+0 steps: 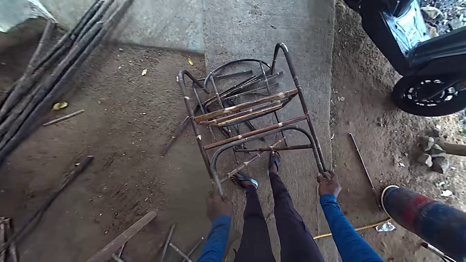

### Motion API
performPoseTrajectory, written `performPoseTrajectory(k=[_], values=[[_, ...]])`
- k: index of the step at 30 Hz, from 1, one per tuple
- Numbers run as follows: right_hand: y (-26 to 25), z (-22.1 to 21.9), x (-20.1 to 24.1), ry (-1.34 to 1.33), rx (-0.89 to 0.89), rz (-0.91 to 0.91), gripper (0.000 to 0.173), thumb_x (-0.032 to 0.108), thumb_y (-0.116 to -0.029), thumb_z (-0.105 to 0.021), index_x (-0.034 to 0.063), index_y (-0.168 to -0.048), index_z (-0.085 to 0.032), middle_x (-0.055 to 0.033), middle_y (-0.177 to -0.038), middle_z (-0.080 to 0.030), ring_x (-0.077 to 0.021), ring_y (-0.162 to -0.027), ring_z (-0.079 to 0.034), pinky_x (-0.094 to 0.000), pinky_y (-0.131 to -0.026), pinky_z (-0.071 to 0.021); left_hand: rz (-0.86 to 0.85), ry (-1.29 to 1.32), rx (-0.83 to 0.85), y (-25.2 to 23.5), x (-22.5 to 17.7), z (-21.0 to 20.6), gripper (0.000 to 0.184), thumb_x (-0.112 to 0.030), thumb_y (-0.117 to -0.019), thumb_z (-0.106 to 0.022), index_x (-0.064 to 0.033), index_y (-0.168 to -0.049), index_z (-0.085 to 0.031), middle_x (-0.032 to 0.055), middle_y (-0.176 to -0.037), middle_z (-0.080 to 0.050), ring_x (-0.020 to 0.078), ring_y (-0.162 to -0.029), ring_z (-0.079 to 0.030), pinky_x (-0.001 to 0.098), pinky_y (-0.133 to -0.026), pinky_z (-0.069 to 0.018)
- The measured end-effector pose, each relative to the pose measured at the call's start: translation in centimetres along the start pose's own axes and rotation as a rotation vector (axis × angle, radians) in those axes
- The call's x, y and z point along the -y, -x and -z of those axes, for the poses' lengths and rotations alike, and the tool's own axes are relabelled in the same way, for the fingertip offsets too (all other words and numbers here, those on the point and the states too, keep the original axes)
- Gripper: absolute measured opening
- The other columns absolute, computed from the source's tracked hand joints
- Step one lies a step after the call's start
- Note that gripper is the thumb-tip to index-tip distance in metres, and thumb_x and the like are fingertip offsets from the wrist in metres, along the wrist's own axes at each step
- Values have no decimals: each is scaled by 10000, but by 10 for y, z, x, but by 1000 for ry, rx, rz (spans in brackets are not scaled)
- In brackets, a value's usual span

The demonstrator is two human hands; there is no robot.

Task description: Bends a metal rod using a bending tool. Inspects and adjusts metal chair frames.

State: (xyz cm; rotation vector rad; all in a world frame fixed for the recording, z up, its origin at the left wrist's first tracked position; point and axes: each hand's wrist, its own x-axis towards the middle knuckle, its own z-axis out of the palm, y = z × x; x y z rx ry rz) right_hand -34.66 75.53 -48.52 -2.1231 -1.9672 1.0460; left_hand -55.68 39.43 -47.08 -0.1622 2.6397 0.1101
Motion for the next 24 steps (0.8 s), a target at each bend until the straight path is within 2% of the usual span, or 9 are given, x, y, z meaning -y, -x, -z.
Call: performPoseTrajectory(k=[3,6,9,12,17,20,22,24], values=[[-4,-1,0,15,23,3,588,140,-905,-804,10,-1418,-549,-163,-1099,-765,-297,-889,-769,-535,-857,-617,-14,-30,27,2,-5,3,727,-153,-915,-727,-137,-1577,-426,241,-1401,-542,411,-1141,-652,555,-833,-598],[-5,1,-3,42,47,10,565,160,-915,-800,18,-1407,-563,-161,-1101,-764,-300,-897,-768,-538,-860,-617,-47,-20,7,5,-7,2,723,-225,-936,-733,-119,-1578,-417,257,-1377,-547,418,-1134,-651,549,-822,-601],[-4,5,0,88,115,3,550,178,-933,-779,26,-1412,-555,-183,-1099,-755,-330,-908,-761,-565,-864,-609,-18,7,72,5,-10,4,708,-248,-965,-692,-106,-1588,-390,285,-1435,-504,432,-1205,-617,544,-898,-585],[-6,1,-3,88,163,-23,588,196,-937,-775,44,-1446,-523,-178,-1100,-754,-323,-908,-764,-554,-859,-620,-12,-3,126,-1,-3,7,701,-219,-956,-681,-120,-1587,-392,237,-1450,-511,383,-1222,-616,510,-916,-589],[-14,4,-7,126,202,-14,609,232,-956,-760,31,-1466,-497,-197,-1072,-754,-326,-883,-768,-547,-848,-620,-57,67,46,-4,5,2,634,-188,-953,-679,-114,-1547,-469,222,-1360,-575,363,-1105,-672,498,-862,-606],[-20,11,-3,181,254,-19,642,223,-956,-759,32,-1493,-463,-200,-1071,-753,-335,-868,-766,-558,-825,-622,-131,150,-98,-1,18,-8,592,-166,-926,-696,-35,-1481,-537,225,-1250,-643,349,-1005,-708,494,-842,-612],[-27,19,-3,286,302,35,677,265,-950,-765,41,-1505,-446,-196,-1060,-754,-343,-858,-764,-577,-809,-620,-174,242,-164,6,32,-18,537,-152,-913,-713,-3,-1414,-587,200,-1206,-670,304,-972,-720,467,-838,-621],[-31,28,4,481,350,138,686,323,-946,-763,66,-1509,-467,-207,-1106,-747,-404,-964,-735,-651,-895,-553,-166,281,-165,16,41,-25,497,-157,-904,-727,-20,-1371,-626,185,-1232,-666,297,-1032,-709,458,-877,-617]])
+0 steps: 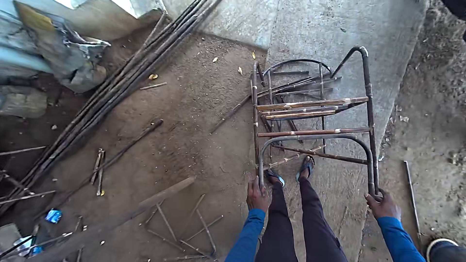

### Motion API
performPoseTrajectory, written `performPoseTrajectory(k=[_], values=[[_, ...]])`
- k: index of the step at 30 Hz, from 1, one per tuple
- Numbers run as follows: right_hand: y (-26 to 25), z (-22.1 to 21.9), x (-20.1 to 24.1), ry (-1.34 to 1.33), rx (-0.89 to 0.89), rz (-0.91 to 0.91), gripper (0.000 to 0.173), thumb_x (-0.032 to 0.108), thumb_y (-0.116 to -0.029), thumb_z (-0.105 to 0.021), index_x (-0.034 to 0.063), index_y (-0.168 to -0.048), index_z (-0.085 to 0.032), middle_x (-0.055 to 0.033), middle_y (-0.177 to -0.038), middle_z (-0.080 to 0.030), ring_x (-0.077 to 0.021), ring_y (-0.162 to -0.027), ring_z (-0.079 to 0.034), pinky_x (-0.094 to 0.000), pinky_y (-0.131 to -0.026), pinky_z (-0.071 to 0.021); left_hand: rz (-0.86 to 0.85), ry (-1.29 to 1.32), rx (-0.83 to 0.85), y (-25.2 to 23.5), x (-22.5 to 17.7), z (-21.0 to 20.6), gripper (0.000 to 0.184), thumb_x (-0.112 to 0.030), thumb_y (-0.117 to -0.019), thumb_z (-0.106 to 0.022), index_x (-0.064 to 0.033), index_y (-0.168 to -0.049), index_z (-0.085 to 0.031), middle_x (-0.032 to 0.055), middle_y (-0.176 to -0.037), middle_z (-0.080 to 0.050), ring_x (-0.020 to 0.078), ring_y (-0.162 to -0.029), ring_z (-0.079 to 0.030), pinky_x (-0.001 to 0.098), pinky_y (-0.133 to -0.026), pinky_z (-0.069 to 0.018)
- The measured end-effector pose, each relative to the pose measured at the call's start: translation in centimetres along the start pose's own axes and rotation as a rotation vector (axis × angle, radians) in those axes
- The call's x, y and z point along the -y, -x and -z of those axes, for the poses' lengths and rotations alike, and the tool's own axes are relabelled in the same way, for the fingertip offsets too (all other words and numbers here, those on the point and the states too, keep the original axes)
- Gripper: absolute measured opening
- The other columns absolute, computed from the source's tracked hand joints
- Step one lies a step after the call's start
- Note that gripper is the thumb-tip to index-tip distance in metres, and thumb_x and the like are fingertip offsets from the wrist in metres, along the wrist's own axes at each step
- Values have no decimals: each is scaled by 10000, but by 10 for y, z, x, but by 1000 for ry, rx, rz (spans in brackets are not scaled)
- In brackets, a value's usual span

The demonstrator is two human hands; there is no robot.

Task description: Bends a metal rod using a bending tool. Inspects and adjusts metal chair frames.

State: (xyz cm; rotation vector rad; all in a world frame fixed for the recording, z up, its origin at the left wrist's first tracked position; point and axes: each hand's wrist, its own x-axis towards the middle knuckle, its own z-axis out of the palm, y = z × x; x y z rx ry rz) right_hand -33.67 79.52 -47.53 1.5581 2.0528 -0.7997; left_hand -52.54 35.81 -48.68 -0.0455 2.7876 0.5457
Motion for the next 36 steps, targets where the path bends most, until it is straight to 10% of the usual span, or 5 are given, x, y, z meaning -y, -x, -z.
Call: performPoseTrajectory(k=[14,19,31,36], values=[[2,-2,23,162,-47,-66,629,397,-948,-737,114,-1470,-530,-171,-1082,-755,-389,-1018,-721,-637,-932,-536,84,-19,-1,19,-2,-11,548,-86,-890,-730,-48,-1423,-609,253,-1229,-637,415,-1027,-679,546,-840,-594],[-2,6,31,177,21,-115,748,510,-925,-728,116,-1512,-482,-189,-1138,-736,-392,-1070,-703,-625,-965,-527,201,-68,134,14,-11,-5,701,-167,-872,-793,-57,-1500,-501,305,-1419,-522,485,-1267,-563,608,-991,-523],[8,8,25,114,-15,-91,620,506,-953,-703,182,-1462,-558,-148,-994,-764,-391,-940,-727,-651,-861,-540,162,-128,55,4,-15,-9,716,-86,-851,-761,-131,-1522,-516,259,-1307,-587,434,-1079,-656,579,-829,-584],[5,8,23,31,-121,-96,751,641,-910,-681,131,-1450,-570,-146,-1228,-717,-364,-1070,-705,-650,-913,-532,172,-121,63,2,-6,-8,692,-89,-868,-745,-133,-1521,-519,263,-1313,-593,439,-1112,-643,594,-867,-568]])
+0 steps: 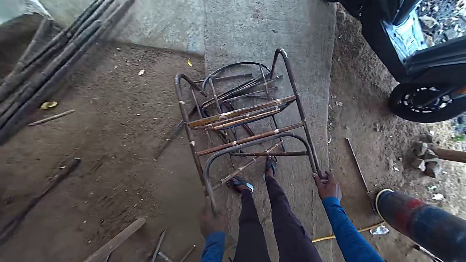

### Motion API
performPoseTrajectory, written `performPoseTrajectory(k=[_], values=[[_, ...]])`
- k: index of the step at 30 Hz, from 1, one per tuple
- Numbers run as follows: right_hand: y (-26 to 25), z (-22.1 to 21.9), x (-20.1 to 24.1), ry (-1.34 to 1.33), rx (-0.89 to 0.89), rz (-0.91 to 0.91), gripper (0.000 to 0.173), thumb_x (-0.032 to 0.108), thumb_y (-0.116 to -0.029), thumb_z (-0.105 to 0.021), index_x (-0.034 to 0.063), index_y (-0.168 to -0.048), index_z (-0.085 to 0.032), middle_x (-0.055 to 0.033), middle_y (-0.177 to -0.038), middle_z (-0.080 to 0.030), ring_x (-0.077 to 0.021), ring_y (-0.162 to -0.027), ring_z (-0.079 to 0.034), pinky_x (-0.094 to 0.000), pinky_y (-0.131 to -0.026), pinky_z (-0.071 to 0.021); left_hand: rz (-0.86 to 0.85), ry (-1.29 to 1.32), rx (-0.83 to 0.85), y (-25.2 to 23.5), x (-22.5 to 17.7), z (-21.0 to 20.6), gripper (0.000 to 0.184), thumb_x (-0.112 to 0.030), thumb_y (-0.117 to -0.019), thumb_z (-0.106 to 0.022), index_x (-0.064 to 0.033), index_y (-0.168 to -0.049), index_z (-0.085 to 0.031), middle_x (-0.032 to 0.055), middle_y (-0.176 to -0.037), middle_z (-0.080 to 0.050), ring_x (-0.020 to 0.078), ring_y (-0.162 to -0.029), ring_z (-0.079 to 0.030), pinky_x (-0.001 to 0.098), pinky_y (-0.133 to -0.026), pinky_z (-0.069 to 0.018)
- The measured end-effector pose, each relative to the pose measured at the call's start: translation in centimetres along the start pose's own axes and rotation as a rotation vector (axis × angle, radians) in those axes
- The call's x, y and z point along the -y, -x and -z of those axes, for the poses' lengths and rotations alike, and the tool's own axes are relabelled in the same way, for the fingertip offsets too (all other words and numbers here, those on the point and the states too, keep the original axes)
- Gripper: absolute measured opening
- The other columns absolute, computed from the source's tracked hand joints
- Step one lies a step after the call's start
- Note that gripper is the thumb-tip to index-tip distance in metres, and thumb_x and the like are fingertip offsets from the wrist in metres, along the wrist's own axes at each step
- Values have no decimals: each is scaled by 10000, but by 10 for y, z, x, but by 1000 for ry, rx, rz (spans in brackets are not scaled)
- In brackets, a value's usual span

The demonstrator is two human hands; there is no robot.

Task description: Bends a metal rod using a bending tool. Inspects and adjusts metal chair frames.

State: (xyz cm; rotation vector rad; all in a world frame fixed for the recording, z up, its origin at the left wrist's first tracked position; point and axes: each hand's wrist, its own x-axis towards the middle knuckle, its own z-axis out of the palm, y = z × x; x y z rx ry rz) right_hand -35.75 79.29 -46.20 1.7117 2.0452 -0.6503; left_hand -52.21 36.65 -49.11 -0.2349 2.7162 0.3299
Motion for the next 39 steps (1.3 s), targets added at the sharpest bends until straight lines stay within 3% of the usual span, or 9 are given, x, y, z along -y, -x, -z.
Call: performPoseTrajectory(k=[4,11,14,16,20,28,33,37,39], values=[[-15,14,15,-43,25,89,815,631,-873,-731,128,-1483,-531,-131,-1304,-679,-347,-1161,-670,-631,-974,-529,22,4,44,1,-4,6,711,-124,-886,-753,-153,-1545,-486,268,-1360,-572,453,-1168,-622,617,-894,-552],[-35,24,47,178,185,158,568,570,-941,-677,165,-1339,-652,-143,-1030,-757,-362,-965,-730,-630,-864,-557,31,20,27,-1,1,2,690,-141,-896,-748,-169,-1538,-497,249,-1356,-577,419,-1131,-644,593,-880,-563],[-29,24,49,192,171,123,556,573,-947,-664,202,-1360,-641,-145,-1078,-754,-377,-997,-724,-657,-855,-549,36,29,23,-2,1,-1,692,-131,-884,-756,-165,-1529,-509,248,-1335,-586,419,-1117,-649,590,-867,-570],[-20,25,53,169,126,137,565,515,-949,-694,182,-1398,-614,-176,-1214,-713,-406,-1072,-699,-680,-887,-535,41,45,43,1,-5,4,662,-123,-882,-752,-152,-1508,-536,266,-1355,-587,455,-1148,-638,625,-866,-561],[-4,13,92,137,-82,475,648,409,-943,-739,57,-1453,-553,-226,-1478,-541,-431,-1317,-561,-637,-1049,-479,51,90,96,-1,-14,17,629,-135,-885,-731,-144,-1490,-560,264,-1332,-609,438,-1121,-660,601,-871,-578],[36,-69,271,221,48,1161,468,416,-1039,-583,128,-1405,-629,-113,-1416,-626,-309,-1335,-573,-527,-1133,-446,35,148,69,-1,-9,12,601,-131,-868,-731,-171,-1455,-604,197,-1253,-640,356,-1001,-698,522,-776,-618],[21,-102,325,321,236,1076,456,466,-1016,-616,192,-1378,-661,-78,-1388,-658,-305,-1308,-591,-604,-1164,-355,42,261,102,1,-1,12,554,-160,-903,-721,-158,-1446,-609,180,-1273,-638,329,-1062,-685,492,-850,-610],[9,-99,323,293,272,1068,446,462,-1005,-642,216,-1376,-665,-61,-1337,-687,-293,-1287,-604,-624,-1163,-355,47,498,-24,14,20,1,391,-168,-930,-731,-55,-1302,-694,154,-1216,-672,216,-992,-721,394,-878,-631],[8,-100,325,285,289,1054,443,458,-1001,-652,207,-1364,-673,-72,-1328,-690,-298,-1274,-614,-628,-1155,-367,65,534,-53,26,25,-6,325,-174,-939,-715,-93,-1253,-734,167,-1305,-638,246,-1112,-685,408,-932,-607]])
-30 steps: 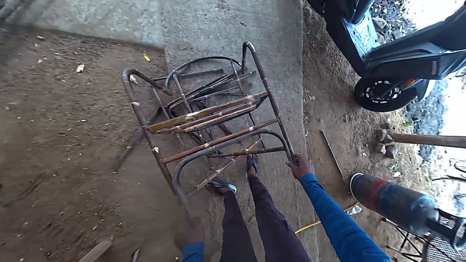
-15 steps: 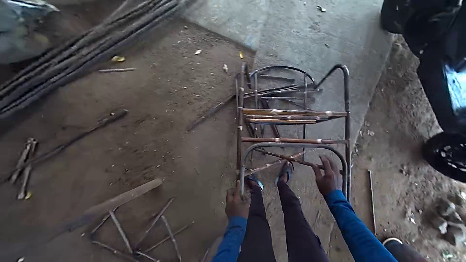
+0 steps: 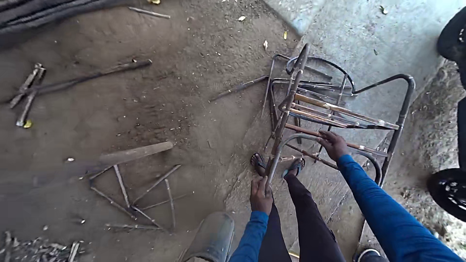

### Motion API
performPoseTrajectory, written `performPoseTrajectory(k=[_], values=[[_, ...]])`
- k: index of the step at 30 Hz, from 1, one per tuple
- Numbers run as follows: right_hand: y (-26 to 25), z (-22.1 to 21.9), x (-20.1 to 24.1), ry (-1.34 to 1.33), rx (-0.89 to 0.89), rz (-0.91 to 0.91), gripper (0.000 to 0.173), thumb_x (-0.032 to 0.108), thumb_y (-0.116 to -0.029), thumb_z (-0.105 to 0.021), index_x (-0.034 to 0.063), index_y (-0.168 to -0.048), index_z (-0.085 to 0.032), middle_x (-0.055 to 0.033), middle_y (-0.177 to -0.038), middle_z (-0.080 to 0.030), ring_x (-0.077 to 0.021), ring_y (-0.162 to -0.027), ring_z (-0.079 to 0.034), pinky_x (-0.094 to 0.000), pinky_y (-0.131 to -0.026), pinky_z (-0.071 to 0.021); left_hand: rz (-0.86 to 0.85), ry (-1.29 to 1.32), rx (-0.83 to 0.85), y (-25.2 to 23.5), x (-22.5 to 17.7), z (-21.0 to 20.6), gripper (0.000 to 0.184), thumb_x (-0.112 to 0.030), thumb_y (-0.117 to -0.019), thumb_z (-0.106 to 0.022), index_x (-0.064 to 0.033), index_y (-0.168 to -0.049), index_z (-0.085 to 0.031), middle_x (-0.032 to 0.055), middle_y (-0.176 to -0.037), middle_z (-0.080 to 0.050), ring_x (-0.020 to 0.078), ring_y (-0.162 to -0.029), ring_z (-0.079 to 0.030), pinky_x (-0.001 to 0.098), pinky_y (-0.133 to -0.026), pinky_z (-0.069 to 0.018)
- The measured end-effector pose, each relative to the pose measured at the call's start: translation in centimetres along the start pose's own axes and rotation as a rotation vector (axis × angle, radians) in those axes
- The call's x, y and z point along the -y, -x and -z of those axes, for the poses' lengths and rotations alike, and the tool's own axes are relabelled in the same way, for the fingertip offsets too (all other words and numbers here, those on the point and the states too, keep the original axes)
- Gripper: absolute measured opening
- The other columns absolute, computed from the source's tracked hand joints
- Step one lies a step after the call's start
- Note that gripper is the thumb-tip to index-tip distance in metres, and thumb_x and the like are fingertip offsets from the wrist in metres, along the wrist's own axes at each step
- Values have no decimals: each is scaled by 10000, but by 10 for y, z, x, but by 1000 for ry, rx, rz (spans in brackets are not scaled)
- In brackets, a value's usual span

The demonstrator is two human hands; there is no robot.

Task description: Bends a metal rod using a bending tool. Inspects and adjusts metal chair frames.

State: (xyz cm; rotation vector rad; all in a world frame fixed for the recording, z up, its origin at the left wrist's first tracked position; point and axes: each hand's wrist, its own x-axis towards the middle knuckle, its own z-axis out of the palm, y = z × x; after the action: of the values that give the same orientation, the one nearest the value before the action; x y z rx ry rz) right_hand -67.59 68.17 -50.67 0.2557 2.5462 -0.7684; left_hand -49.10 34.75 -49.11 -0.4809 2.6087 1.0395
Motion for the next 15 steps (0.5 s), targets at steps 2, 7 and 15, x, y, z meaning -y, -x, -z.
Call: performPoseTrajectory(k=[2,7,15], values=[[-1,1,3,-22,17,-23,448,457,-996,-663,199,-1361,-674,-81,-1327,-687,-293,-1264,-621,-632,-1134,-389,28,40,-8,11,2,-6,336,-146,-935,-703,-133,-1269,-740,189,-1415,-578,292,-1257,-612,427,-1020,-560],[1,7,2,-70,31,-84,468,444,-985,-687,184,-1374,-665,-92,-1347,-678,-286,-1277,-620,-595,-1108,-442,10,31,-53,18,3,-19,344,-125,-934,-681,-174,-1268,-747,162,-1436,-587,266,-1257,-628,423,-1001,-572],[9,6,7,-1,-63,-35,551,503,-952,-706,139,-1364,-657,-121,-1404,-629,-325,-1279,-609,-612,-1068,-466,21,22,-17,13,-1,-17,354,-63,-942,-654,-145,-1275,-739,183,-1452,-570,287,-1256,-631,418,-1003,-572]])
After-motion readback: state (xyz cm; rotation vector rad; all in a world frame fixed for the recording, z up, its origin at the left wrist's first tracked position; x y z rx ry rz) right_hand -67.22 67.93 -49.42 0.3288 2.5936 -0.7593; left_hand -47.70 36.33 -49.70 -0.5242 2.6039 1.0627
